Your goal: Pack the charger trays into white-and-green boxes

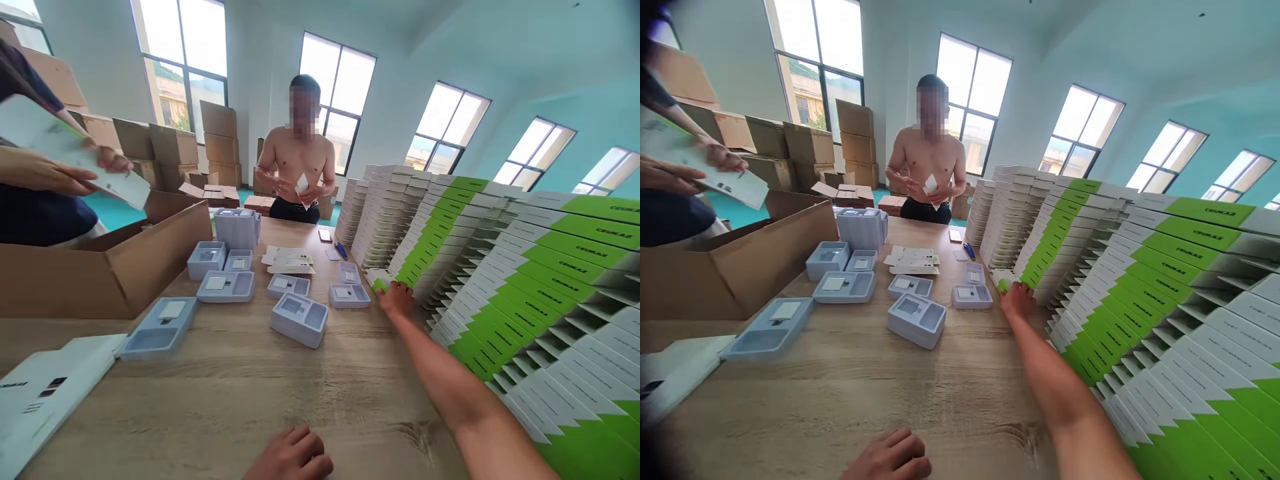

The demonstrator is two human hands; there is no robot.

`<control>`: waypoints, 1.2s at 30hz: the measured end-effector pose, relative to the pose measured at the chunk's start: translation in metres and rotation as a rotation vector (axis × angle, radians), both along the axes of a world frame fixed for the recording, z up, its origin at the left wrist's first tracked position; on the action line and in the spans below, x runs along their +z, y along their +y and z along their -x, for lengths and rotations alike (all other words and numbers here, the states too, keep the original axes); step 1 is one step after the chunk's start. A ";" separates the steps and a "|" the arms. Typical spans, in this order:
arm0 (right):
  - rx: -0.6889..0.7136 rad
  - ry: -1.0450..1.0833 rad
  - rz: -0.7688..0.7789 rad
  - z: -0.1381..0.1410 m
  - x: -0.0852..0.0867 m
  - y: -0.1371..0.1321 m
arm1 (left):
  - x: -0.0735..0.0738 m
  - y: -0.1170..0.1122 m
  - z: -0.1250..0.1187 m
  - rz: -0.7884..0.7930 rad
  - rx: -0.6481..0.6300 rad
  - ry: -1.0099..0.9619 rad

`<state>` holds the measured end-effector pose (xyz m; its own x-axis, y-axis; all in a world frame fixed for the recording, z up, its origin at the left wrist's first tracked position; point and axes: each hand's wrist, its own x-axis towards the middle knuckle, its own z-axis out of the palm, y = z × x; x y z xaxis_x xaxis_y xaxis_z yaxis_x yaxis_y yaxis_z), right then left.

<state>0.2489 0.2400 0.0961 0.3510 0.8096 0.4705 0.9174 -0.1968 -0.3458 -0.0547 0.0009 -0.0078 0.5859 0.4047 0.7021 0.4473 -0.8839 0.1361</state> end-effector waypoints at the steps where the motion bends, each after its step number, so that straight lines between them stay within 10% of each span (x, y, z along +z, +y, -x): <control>1: 0.044 0.023 -0.029 0.013 0.000 -0.008 | -0.001 -0.001 -0.002 -0.011 0.014 0.005; 5: 0.308 0.169 -0.145 0.076 -0.016 -0.074 | 0.016 -0.011 -0.004 0.005 0.087 0.049; 9: 0.722 0.364 -0.179 0.117 -0.045 -0.183 | 0.063 -0.021 0.030 0.337 0.414 -0.047; 13: 1.186 0.369 -0.001 0.129 -0.067 -0.266 | 0.106 -0.035 0.139 0.461 0.887 -0.097; 17: 1.144 0.410 0.175 0.133 -0.079 -0.291 | 0.119 -0.060 0.273 0.594 1.400 -0.122; 20: 1.170 0.359 0.270 0.138 -0.074 -0.290 | 0.122 -0.082 0.325 0.652 1.581 -0.141; 24: 1.184 0.408 0.336 0.152 -0.047 -0.291 | 0.132 -0.097 0.312 0.538 1.487 -0.167; 29: 1.114 1.107 0.491 0.188 -0.005 -0.289 | 0.132 -0.102 0.232 0.510 0.877 -0.067; 32: 1.111 1.582 0.691 0.205 0.002 -0.291 | 0.124 -0.106 0.191 0.451 0.597 -0.009; 36: 0.999 1.754 0.584 0.208 -0.005 -0.312 | 0.114 -0.115 0.155 0.296 0.523 0.182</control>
